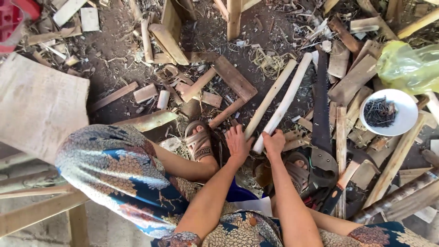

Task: The person assembles a wooden stool by fitting a crossbar into the frame and securing it with nails. They use a hammer to drive the nails into the wood and adjust the position of the wooden pieces to ensure a proper fit.

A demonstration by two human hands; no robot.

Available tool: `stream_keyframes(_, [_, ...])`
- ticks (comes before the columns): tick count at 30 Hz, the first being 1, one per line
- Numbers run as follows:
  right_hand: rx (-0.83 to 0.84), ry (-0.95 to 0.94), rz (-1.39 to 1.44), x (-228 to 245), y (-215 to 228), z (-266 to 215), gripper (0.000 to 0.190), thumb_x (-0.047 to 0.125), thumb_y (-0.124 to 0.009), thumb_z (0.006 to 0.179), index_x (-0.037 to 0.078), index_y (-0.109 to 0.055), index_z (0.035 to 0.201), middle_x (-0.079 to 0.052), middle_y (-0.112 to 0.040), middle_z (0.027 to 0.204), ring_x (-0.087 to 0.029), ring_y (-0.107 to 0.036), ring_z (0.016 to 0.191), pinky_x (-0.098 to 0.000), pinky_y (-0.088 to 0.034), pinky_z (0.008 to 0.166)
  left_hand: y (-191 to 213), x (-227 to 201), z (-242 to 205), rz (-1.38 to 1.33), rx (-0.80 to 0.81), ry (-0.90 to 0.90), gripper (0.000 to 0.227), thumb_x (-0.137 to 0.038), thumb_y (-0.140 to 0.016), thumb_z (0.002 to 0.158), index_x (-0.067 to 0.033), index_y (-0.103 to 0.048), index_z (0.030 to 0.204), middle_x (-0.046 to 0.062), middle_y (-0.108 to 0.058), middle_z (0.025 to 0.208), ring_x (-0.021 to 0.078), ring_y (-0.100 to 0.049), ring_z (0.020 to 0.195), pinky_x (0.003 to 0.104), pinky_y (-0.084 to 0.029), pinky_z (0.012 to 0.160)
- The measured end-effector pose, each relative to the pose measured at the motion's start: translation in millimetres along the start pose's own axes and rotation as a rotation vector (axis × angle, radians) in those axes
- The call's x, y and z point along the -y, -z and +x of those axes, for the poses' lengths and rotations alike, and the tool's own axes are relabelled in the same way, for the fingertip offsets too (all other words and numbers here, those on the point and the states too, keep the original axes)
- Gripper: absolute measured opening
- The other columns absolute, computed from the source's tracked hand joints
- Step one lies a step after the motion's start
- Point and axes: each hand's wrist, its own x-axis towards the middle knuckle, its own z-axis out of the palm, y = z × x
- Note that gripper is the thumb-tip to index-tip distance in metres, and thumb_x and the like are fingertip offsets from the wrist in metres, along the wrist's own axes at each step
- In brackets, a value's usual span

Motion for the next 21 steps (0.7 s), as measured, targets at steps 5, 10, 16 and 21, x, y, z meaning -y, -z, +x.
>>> stream_keyframes(5, [-0.007, -0.029, 0.057, 16, -4, -7, 0.051, 0.024, -0.069, 0.08, -0.005, -0.049, 0.116, -0.026, -0.054, 0.108, -0.043, -0.058, 0.099, -0.0524, -0.051, 0.078, -8, 10, 6, -0.109, 0.07, -0.054, 0.041, -0.026, -0.069, 0.081, -0.0175, -0.041, 0.109, 0.002, -0.042, 0.097, 0.0238, -0.051, 0.091, 0.036, -0.045, 0.074])
stream_keyframes(10, [-0.067, -0.024, -0.146, 1, -1, -4, 0.047, 0.025, -0.067, 0.08, -0.002, -0.047, 0.114, -0.022, -0.045, 0.112, -0.044, -0.056, 0.098, -0.0543, -0.051, 0.076, -12, 6, 21, -0.333, 0.0, -0.051, 0.029, -0.021, -0.064, 0.088, -0.0074, -0.049, 0.109, 0.009, -0.047, 0.095, 0.0287, -0.054, 0.088, 0.035, -0.047, 0.069])
stream_keyframes(16, [-0.169, -0.002, -0.24, 11, -2, -16, 0.042, 0.02, -0.061, 0.086, -0.002, -0.041, 0.115, -0.018, -0.039, 0.11, -0.04, -0.05, 0.103, -0.0529, -0.049, 0.077, -45, 6, 26, -0.42, -0.014, -0.008, 0.028, -0.02, -0.062, 0.089, -0.0023, -0.051, 0.108, 0.012, -0.045, 0.091, 0.0321, -0.049, 0.085, 0.041, -0.047, 0.069])
stream_keyframes(21, [-0.185, 0.012, -0.257, 11, -6, -13, 0.041, 0.019, -0.061, 0.088, -0.002, -0.039, 0.114, -0.018, -0.036, 0.111, -0.038, -0.045, 0.103, -0.052, -0.047, 0.078, -42, 1, 27, -0.423, -0.014, 0.034, 0.028, -0.021, -0.062, 0.089, -0.0029, -0.052, 0.107, 0.01, -0.044, 0.089, 0.0318, -0.047, 0.083, 0.042, -0.047, 0.069])
